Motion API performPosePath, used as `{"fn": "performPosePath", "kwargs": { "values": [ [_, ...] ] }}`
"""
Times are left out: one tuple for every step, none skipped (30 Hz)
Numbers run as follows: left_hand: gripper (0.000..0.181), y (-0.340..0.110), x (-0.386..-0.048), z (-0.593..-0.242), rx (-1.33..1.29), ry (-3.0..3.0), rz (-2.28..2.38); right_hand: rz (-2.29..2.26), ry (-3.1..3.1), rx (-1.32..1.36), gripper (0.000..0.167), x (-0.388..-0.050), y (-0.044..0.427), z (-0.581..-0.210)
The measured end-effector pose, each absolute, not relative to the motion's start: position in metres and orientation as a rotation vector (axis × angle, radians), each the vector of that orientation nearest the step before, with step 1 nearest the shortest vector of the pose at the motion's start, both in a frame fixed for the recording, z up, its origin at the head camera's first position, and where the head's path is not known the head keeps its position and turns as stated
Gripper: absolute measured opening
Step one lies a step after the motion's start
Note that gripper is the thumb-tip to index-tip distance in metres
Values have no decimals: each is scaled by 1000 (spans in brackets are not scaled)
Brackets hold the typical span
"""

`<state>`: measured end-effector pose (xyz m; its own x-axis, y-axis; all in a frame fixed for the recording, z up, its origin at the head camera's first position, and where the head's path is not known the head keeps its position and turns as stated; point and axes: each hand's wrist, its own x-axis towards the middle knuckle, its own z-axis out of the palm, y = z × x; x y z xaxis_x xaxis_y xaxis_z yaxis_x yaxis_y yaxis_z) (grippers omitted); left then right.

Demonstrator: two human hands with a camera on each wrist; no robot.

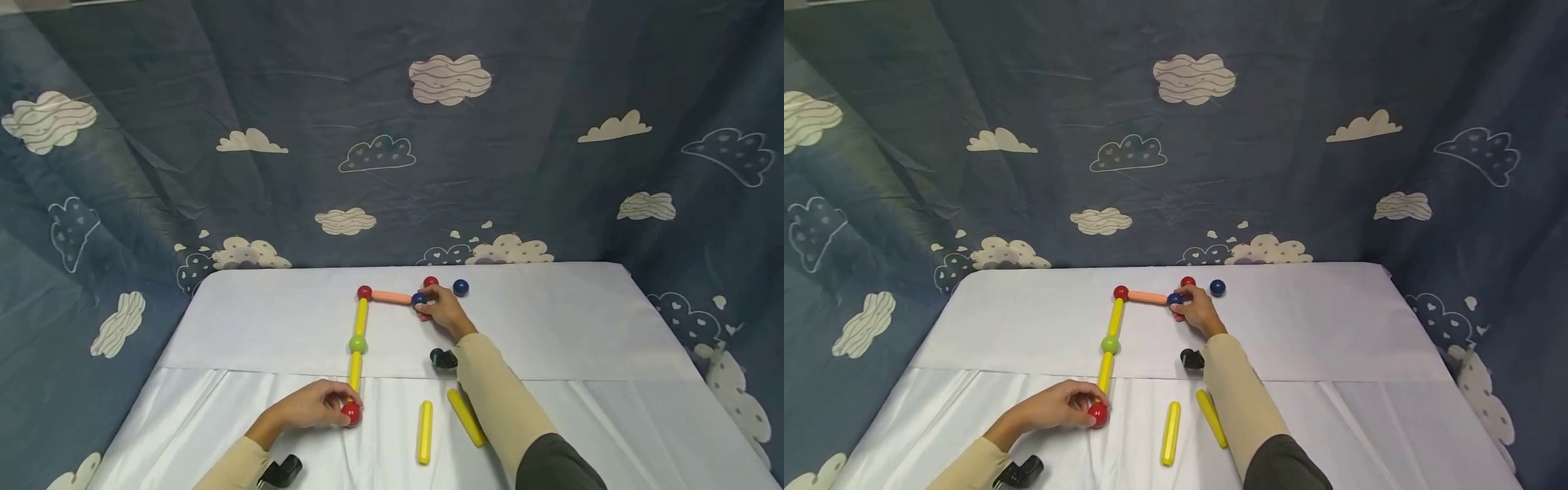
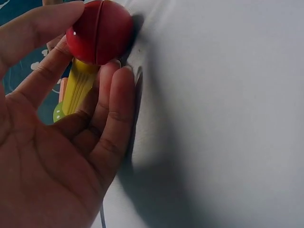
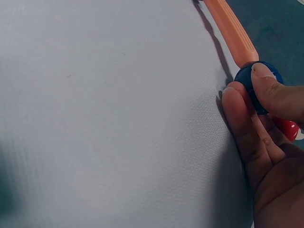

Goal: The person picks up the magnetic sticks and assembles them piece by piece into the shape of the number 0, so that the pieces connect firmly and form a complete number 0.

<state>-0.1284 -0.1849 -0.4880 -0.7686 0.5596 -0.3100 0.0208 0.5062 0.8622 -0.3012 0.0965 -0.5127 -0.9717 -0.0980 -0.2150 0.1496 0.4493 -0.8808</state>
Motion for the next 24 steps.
{"fn": "performPosePath", "kwargs": {
  "values": [
    [25,-186,-128,-488,473,2180,1241,-1542,2453,46,39,-302,96,-513],
    [25,-186,-128,-488,471,2181,1244,-1545,2448,46,39,-303,95,-513],
    [25,-186,-128,-488,473,2180,1247,-1553,2438,47,39,-303,94,-512],
    [25,-186,-128,-488,473,2180,1248,-1550,2441,52,39,-303,94,-512],
    [25,-186,-128,-488,471,2183,1242,-1549,2443,56,39,-303,94,-512],
    [25,-186,-129,-488,468,2186,1236,-1547,2448,57,39,-303,94,-512],
    [25,-186,-129,-488,465,2187,1230,-1552,2447,53,40,-303,94,-512],
    [24,-185,-130,-488,460,2188,1223,-1560,2440,50,40,-303,93,-512],
    [23,-185,-130,-488,455,2188,1218,-1569,2433,48,40,-303,93,-512],
    [23,-184,-131,-488,451,2187,1213,-1576,2432,46,39,-302,93,-512],
    [22,-183,-131,-488,447,2185,1210,-1576,2435,43,39,-302,94,-512],
    [21,-183,-132,-488,443,2179,1212,-1574,2438,37,39,-302,94,-512],
    [21,-183,-132,-489,438,2174,1216,-1570,2439,37,39,-302,94,-512],
    [21,-183,-132,-489,436,2170,1215,-1555,2452,35,39,-302,94,-512],
    [21,-183,-133,-489,435,2167,1215,-1538,2466,35,39,-301,94,-512],
    [21,-183,-133,-489,436,2163,1216,-1518,2482,35,39,-301,94,-511],
    [21,-183,-134,-489,437,2158,1217,-1499,2498,34,39,-301,94,-511],
    [21,-183,-135,-488,439,2155,1217,-1497,2501,32,40,-302,95,-510],
    [21,-184,-135,-488,438,2150,1218,-1496,2505,36,40,-301,94,-511],
    [21,-185,-136,-489,437,2146,1217,-1498,2510,36,40,-300,93,-511],
    [21,-186,-136,-489,438,2144,1217,-1512,2504,38,40,-300,92,-512],
    [21,-187,-137,-489,439,2140,1218,-1520,2503,36,40,-299,91,-513],
    [22,-187,-137,-489,441,2137,1218,-1529,2500,31,39,-299,91,-514],
    [21,-188,-137,-490,444,2136,1215,-1537,2492,30,40,-298,90,-514]
  ]
}}
